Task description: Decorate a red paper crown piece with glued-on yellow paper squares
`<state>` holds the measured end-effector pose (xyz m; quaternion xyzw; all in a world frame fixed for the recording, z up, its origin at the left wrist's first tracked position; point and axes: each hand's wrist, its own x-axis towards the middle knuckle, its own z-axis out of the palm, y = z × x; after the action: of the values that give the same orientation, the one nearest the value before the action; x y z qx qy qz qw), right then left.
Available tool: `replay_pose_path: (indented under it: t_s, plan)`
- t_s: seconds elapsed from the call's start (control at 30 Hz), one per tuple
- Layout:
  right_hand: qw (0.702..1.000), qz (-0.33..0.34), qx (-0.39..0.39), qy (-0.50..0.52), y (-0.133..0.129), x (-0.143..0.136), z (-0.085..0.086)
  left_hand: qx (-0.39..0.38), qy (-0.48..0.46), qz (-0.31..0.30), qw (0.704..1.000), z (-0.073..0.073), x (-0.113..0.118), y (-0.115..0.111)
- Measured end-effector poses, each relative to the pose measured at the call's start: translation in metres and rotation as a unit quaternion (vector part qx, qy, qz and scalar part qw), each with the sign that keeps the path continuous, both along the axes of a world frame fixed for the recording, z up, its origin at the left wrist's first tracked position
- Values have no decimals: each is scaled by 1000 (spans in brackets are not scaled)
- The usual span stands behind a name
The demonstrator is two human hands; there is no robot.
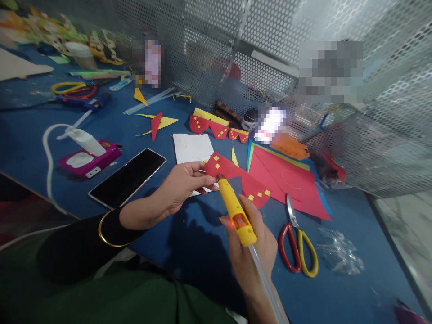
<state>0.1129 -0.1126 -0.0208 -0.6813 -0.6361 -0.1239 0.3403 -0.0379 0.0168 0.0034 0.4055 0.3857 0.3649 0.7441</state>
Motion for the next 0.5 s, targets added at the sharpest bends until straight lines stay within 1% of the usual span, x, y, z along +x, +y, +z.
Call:
replay_pose_path:
  t_s: [0.3,0.5]
  plan:
    - [1000,4,1,4,1,-2,1,2,5,-5,1000,0,-1,0]
    - [1000,10,0,-14,0,0,-1,-3,2,0,1000,0,0,-1]
